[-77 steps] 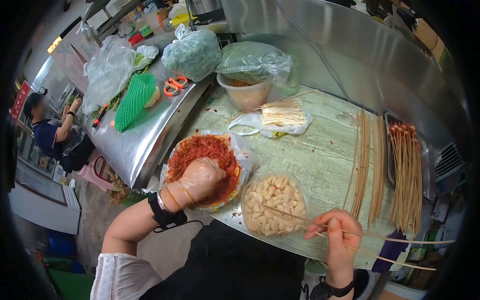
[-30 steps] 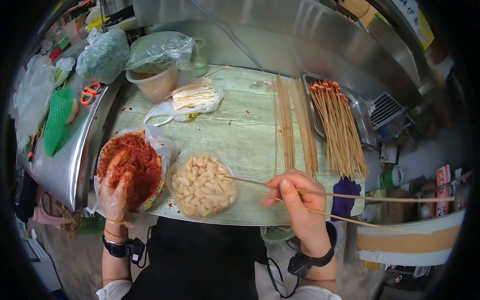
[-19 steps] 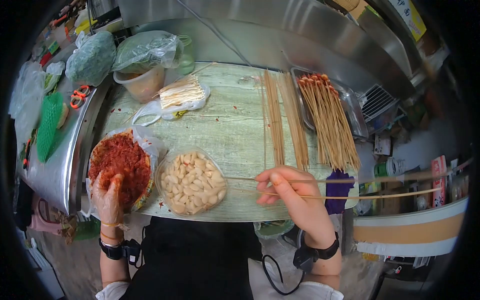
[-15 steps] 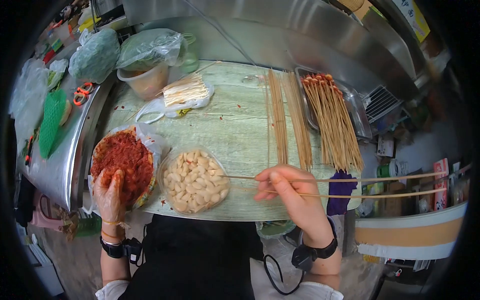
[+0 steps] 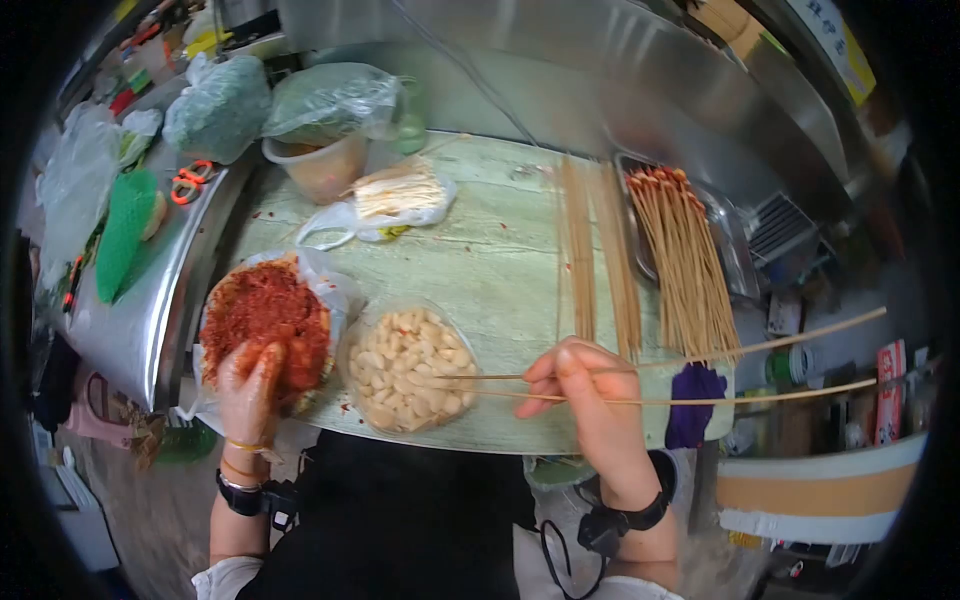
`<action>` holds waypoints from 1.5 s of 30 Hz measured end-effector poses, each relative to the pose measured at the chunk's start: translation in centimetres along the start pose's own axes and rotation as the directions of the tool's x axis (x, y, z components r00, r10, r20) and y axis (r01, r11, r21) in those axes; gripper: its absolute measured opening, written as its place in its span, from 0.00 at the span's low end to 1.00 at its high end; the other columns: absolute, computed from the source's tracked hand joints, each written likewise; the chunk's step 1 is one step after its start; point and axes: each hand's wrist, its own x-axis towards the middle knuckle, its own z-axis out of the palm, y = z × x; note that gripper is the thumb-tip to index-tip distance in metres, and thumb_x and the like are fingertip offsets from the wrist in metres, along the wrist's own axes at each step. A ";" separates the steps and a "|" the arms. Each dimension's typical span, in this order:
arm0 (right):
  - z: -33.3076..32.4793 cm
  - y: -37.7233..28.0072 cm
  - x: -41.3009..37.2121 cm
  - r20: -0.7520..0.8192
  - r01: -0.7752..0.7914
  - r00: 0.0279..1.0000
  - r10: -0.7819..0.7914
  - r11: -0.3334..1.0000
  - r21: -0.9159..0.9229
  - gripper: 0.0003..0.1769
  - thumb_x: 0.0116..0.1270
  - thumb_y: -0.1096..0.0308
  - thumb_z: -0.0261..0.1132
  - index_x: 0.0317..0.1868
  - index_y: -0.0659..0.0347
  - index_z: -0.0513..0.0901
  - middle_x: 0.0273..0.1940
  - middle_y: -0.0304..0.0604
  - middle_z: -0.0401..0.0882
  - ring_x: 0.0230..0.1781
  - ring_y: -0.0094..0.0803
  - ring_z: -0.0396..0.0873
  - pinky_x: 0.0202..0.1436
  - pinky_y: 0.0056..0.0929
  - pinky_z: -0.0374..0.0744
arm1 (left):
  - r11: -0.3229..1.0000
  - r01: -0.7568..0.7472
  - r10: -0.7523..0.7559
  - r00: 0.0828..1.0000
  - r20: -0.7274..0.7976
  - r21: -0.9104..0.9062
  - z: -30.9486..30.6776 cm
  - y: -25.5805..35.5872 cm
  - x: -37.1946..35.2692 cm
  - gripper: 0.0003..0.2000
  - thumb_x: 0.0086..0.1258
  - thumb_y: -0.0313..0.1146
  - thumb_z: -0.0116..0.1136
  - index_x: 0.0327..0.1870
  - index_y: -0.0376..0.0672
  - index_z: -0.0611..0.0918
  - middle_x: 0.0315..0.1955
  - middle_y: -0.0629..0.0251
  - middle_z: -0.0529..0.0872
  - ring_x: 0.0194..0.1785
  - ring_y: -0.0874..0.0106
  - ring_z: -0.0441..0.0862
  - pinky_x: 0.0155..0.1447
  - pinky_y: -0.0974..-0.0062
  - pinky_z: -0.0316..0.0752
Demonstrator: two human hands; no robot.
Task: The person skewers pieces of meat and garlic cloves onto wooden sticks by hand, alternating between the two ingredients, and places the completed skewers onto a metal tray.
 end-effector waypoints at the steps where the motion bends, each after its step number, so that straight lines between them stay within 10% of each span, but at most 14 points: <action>1: 0.3 -0.2 0.3 0.028 0.013 1.000 -0.013 1.000 0.016 0.22 0.74 0.60 0.50 0.30 0.70 0.76 0.31 0.46 0.74 0.23 0.33 0.80 0.28 0.24 0.78 | 0.994 0.064 -0.067 0.997 0.036 0.093 -0.2 0.5 -0.1 0.09 0.70 0.32 0.54 0.42 0.35 0.81 0.36 0.66 0.83 0.35 0.78 0.80 0.40 0.79 0.77; 5: 3.2 -0.1 2.1 0.149 0.087 0.980 -0.133 0.956 0.281 0.19 0.74 0.64 0.49 0.32 0.70 0.76 0.33 0.47 0.74 0.26 0.34 0.80 0.33 0.28 0.80 | 0.937 0.138 -0.050 0.962 0.268 -0.321 0.6 0.9 -0.6 0.15 0.74 0.35 0.46 0.48 0.32 0.79 0.39 0.61 0.84 0.38 0.76 0.82 0.44 0.78 0.77; 12: 7.3 0.2 4.0 0.332 0.145 0.918 -0.216 0.963 0.227 0.19 0.74 0.64 0.49 0.33 0.72 0.77 0.34 0.46 0.75 0.28 0.33 0.81 0.33 0.25 0.79 | 0.979 0.134 -0.058 0.905 0.422 -0.154 0.2 2.3 -0.7 0.14 0.68 0.26 0.55 0.52 0.29 0.76 0.42 0.58 0.84 0.42 0.73 0.82 0.49 0.75 0.78; 20: 8.5 -0.6 3.2 0.343 0.242 0.903 -0.259 0.966 0.091 0.19 0.73 0.62 0.50 0.31 0.70 0.77 0.33 0.48 0.74 0.26 0.34 0.81 0.31 0.26 0.79 | 0.943 0.195 -0.107 0.945 0.310 -0.270 0.8 0.7 -0.2 0.15 0.67 0.25 0.57 0.53 0.29 0.75 0.45 0.55 0.82 0.45 0.67 0.82 0.51 0.71 0.79; 22: 7.8 0.6 3.0 0.238 0.369 0.896 -0.375 0.927 0.071 0.19 0.73 0.62 0.50 0.32 0.69 0.77 0.33 0.48 0.74 0.26 0.34 0.82 0.32 0.25 0.79 | 0.741 0.252 -0.120 0.962 0.246 -0.623 0.9 0.4 0.3 0.15 0.69 0.26 0.54 0.54 0.30 0.75 0.48 0.54 0.81 0.50 0.65 0.81 0.54 0.66 0.78; 26: 8.3 2.0 2.4 0.171 0.437 0.885 -0.433 0.899 0.019 0.12 0.69 0.68 0.55 0.32 0.65 0.79 0.30 0.44 0.78 0.29 0.31 0.80 0.36 0.28 0.77 | 0.644 0.190 -0.045 0.976 0.211 -0.741 1.3 -0.3 0.8 0.15 0.71 0.27 0.52 0.55 0.31 0.74 0.50 0.52 0.79 0.55 0.61 0.78 0.60 0.59 0.75; 45: 10.0 2.1 2.3 0.349 0.735 0.659 -0.666 0.668 -0.113 0.04 0.62 0.73 0.61 0.35 0.62 0.82 0.34 0.46 0.79 0.29 0.36 0.79 0.30 0.27 0.77 | 0.552 0.159 -0.032 0.985 0.169 -0.819 2.3 -0.8 0.4 0.15 0.69 0.29 0.55 0.55 0.33 0.74 0.48 0.54 0.80 0.54 0.62 0.78 0.61 0.57 0.73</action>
